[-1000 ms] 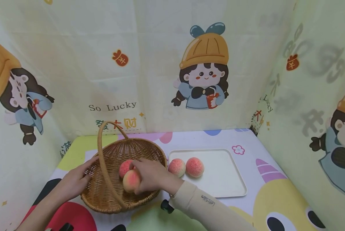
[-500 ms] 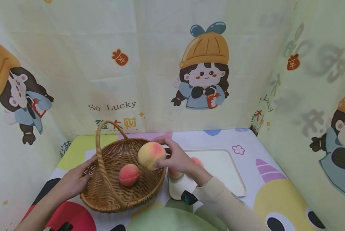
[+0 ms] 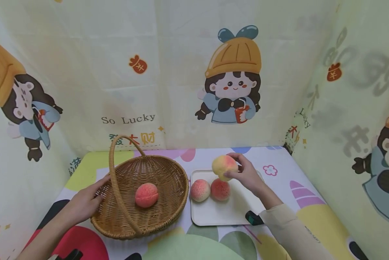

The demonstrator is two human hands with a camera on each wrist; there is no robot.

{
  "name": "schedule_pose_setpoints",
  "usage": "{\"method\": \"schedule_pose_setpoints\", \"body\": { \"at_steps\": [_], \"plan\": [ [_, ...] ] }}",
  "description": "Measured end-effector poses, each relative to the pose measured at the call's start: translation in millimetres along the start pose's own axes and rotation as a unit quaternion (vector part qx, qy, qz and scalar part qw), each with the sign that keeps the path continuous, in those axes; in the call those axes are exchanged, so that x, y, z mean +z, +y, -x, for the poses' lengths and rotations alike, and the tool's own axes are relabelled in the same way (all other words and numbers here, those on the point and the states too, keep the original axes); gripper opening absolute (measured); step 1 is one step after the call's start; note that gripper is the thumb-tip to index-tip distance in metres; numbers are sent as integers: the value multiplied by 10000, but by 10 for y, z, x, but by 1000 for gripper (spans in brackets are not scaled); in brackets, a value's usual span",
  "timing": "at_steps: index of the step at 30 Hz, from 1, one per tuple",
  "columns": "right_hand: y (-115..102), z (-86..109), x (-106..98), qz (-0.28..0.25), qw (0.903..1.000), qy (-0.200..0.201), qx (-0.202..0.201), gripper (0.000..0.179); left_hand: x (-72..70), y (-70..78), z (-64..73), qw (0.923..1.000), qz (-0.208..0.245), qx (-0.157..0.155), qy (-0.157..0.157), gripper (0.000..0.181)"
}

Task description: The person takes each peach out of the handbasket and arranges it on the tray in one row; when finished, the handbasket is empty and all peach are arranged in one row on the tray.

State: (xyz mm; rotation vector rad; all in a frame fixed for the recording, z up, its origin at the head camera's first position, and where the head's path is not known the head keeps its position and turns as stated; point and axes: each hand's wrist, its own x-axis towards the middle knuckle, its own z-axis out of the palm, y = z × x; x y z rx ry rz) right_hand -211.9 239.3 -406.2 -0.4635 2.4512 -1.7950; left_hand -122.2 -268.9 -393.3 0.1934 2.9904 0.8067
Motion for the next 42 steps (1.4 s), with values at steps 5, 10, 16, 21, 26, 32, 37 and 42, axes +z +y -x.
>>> {"method": "schedule_pose_setpoints", "body": {
  "at_steps": [5, 10, 16, 21, 26, 32, 37, 42],
  "plan": [
    [263, 110, -223, 754, 9953, 385, 476, 61, 9, 6, 0, 10000, 4, 5, -8, 58],
    [508, 234, -316, 1472, 9849, 391, 826, 70, 18, 12, 2, 10000, -22, -24, -17, 59],
    [647, 326, -326, 2446, 9666, 226, 728, 66, 13, 17, 3, 10000, -19, -36, -18, 59],
    [616, 370, -343, 2753, 9605, -180, 358, 81, 14, 19, 1, 10000, -44, -43, -32, 59],
    [558, 413, -396, 2367, 9689, -723, 80, 92, 15, 37, 8, 10000, -49, -41, 6, 58],
    [524, 416, -389, 2628, 9630, -597, -57, 82, 10, 53, 15, 9999, -94, 13, 58, 58],
    [504, 411, -343, 2878, 9565, -469, -99, 81, -1, 48, 13, 9999, -119, -28, 32, 58],
    [472, 400, -339, 2987, 9524, -573, -195, 86, 8, 37, 10, 9999, -113, -50, 8, 58]
  ]
}}
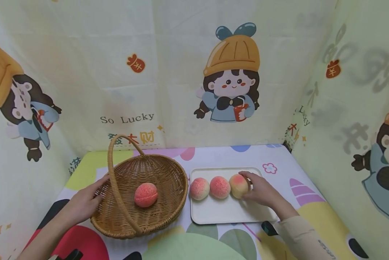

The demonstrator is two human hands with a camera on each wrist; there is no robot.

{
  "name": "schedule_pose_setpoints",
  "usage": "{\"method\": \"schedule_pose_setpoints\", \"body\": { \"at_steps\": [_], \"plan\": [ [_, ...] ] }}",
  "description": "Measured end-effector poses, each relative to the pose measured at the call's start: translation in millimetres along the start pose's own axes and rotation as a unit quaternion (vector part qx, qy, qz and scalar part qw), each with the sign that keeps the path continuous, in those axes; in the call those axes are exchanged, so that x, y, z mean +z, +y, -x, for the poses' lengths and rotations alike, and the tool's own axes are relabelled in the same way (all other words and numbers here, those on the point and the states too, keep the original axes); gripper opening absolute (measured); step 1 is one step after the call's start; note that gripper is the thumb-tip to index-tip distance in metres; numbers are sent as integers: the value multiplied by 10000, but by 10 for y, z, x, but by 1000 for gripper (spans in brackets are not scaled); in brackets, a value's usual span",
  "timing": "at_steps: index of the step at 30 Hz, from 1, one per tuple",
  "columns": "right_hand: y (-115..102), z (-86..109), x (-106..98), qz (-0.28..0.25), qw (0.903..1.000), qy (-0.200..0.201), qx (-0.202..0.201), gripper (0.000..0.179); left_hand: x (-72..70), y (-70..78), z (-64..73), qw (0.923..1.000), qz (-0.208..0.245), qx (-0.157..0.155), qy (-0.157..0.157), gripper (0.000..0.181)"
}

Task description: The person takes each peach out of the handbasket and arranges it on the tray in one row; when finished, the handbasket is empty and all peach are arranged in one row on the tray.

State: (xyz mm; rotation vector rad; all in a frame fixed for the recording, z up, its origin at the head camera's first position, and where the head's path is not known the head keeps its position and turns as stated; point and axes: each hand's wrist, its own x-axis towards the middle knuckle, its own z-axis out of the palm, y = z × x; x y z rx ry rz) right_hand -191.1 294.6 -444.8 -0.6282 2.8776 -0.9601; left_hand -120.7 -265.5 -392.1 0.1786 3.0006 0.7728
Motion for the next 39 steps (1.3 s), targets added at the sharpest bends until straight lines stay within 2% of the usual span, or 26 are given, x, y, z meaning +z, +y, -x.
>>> {"method": "schedule_pose_setpoints", "body": {
  "at_steps": [3, 5, 8, 12, 18, 21, 27, 32, 36, 39],
  "plan": [
    [-126, -86, -48, 35, 10000, -47, -33, 95, 6, -6, -1, 10000, 50, -16, -28, 59],
    [-285, -180, -82, -122, 9999, -67, -16, 99, 10, -7, 5, 9999, 104, -47, -62, 59],
    [-631, -389, -131, -565, 9983, -122, -124, 99, 14, -14, 17, 9999, 142, -72, -61, 60],
    [-1142, -688, -153, -1362, 9894, -302, -399, 98, 13, -31, 20, 9999, 123, -71, -38, 60],
    [-1899, -1141, 17, -2042, 9721, -613, -974, 99, 23, -38, 32, 9994, 235, -203, -150, 60],
    [-2126, -1316, 148, -2114, 9683, -807, -1060, 100, 27, -45, 25, 9997, 172, -163, -116, 60],
    [-2390, -1545, 501, -1809, 9678, -1322, -1151, 99, 27, -39, 13, 9999, 129, -105, -29, 60],
    [-2438, -1593, 813, -1097, 9716, -1722, -1198, 95, 24, -21, 17, 9999, 116, -80, -17, 61],
    [-2433, -1578, 976, -571, 9661, -2276, -1080, 89, 12, -12, 23, 9999, 116, -53, -6, 61],
    [-2464, -1552, 1027, -165, 9545, -2781, -1065, 86, 2, -10, 26, 9999, 123, -39, -2, 61]
  ]
}}
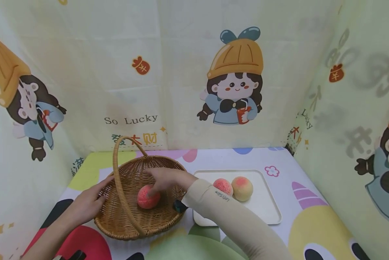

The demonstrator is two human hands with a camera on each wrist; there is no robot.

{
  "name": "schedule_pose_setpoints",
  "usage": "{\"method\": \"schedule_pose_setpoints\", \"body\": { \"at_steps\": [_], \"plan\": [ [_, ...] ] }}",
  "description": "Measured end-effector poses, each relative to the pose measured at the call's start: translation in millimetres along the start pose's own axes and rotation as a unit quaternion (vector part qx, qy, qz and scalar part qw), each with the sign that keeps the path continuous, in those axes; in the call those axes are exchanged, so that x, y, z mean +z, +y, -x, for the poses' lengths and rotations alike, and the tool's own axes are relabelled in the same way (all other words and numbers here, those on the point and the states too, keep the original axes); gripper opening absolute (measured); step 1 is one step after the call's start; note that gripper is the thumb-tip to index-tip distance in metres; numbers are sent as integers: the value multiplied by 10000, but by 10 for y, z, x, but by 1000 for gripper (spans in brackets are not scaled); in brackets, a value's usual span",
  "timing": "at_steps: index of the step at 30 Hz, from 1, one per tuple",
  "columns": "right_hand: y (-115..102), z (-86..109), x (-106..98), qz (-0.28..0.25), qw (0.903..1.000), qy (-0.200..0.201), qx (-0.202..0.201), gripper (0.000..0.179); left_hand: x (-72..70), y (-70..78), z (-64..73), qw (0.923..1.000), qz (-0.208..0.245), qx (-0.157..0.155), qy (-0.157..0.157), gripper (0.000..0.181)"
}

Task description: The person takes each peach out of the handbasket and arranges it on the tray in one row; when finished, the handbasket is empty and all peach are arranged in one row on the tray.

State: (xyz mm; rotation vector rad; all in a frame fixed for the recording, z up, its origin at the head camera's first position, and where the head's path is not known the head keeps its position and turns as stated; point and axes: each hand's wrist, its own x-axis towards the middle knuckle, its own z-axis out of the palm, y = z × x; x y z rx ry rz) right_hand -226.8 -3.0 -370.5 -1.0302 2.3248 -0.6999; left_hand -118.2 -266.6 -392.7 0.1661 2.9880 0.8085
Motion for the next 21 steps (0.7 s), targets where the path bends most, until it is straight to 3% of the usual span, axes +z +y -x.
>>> {"method": "schedule_pose_setpoints", "body": {
  "at_steps": [4, 7, 12, 16, 21],
  "plan": [
    [-84, 2, 45, 673, 9966, -469, -42, 84, -9, 5, 0, 10000, 21, -16, -9, 61],
    [-152, -20, 87, 1296, 9903, -476, -170, 72, -11, 6, -2, 10000, 34, -13, 4, 62],
    [-255, -70, 175, 1861, 9812, -472, 174, 44, -6, 12, 4, 10000, 31, -11, 21, 62],
    [-308, -92, 250, 2035, 9743, -768, 578, 46, 1, 12, 19, 10000, 11, 28, 61, 62],
    [-337, -86, 249, 2513, 9620, -945, 495, 51, 5, 4, 32, 9999, -8, 58, 86, 61]
  ]
}}
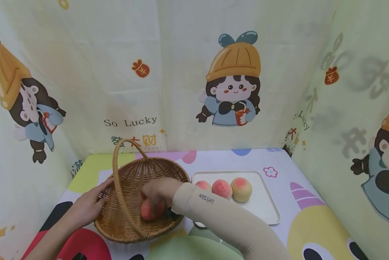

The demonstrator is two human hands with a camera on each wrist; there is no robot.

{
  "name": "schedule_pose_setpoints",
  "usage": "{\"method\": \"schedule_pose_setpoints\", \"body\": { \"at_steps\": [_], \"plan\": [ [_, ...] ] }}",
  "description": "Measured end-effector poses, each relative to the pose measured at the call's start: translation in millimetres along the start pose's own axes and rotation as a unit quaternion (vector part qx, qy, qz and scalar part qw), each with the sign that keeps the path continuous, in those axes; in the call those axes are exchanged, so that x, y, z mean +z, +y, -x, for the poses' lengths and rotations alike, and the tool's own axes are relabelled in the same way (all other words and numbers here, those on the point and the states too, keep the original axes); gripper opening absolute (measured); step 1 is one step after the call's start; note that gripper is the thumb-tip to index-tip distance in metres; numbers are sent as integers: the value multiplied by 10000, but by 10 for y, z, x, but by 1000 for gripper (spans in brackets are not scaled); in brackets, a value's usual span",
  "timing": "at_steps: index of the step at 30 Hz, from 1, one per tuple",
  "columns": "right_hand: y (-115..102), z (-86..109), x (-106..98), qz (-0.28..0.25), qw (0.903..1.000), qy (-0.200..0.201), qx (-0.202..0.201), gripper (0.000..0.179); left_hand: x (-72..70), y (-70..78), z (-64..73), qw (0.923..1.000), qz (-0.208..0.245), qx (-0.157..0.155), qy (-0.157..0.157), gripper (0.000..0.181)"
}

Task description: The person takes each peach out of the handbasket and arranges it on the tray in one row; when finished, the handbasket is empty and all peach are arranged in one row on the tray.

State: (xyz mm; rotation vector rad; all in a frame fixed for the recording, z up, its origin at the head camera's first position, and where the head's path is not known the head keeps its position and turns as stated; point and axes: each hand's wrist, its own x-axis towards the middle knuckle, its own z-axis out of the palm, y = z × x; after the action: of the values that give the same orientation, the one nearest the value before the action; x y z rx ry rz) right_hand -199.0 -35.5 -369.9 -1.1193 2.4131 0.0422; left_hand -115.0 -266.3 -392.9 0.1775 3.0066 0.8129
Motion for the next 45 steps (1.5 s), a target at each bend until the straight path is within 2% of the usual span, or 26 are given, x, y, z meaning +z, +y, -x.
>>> {"method": "schedule_pose_setpoints", "body": {
  "at_steps": [4, 7, 11, 14, 18, 24, 28, 31, 35, 39, 41, 43, 45],
  "plan": [
    [51, 52, -96, 86, 9993, 362, -81, 46, 3, -21, -10, 10000, -71, 13, -12, 61],
    [97, 90, -142, 96, 9990, 420, -132, 44, 6, -35, -13, 9999, -104, 71, 38, 61],
    [121, 104, -97, -97, 9995, -79, -306, 43, 10, -41, -17, 9999, -78, 134, 66, 60],
    [67, 114, -54, -198, 9988, -239, -376, 47, 11, -38, -19, 9999, -58, 140, 72, 60],
    [-92, 150, -8, 126, 9993, -145, -336, 50, 16, -33, 3, 9996, -64, 230, 180, 58],
    [-210, 157, 29, 909, 9957, 2, -192, 38, 23, -29, 25, 9993, -62, 286, 238, 58],
    [-189, 126, 34, 920, 9954, -89, -238, 44, 36, -21, 27, 9997, -19, 174, 161, 60],
    [-133, 117, 26, 820, 9959, -173, -345, 41, 40, -11, 23, 9999, 10, 90, 98, 61],
    [-1, 167, -70, 307, 9983, -289, -393, 41, 38, -11, 10, 10000, -49, 42, 41, 62],
    [221, 279, -234, -781, 9955, -140, -515, 49, 32, -19, 5, 9999, -96, 42, 20, 62],
    [370, 363, -301, -1432, 9873, 49, -692, 49, 28, -22, 1, 9999, -90, 60, 22, 62],
    [534, 470, -337, -2143, 9727, 200, -867, 51, 25, -26, -3, 9999, -88, 84, 24, 62],
    [692, 585, -340, -2640, 9581, 357, -1052, 57, 25, -27, -7, 9999, -94, 104, 26, 61]
  ]
}}
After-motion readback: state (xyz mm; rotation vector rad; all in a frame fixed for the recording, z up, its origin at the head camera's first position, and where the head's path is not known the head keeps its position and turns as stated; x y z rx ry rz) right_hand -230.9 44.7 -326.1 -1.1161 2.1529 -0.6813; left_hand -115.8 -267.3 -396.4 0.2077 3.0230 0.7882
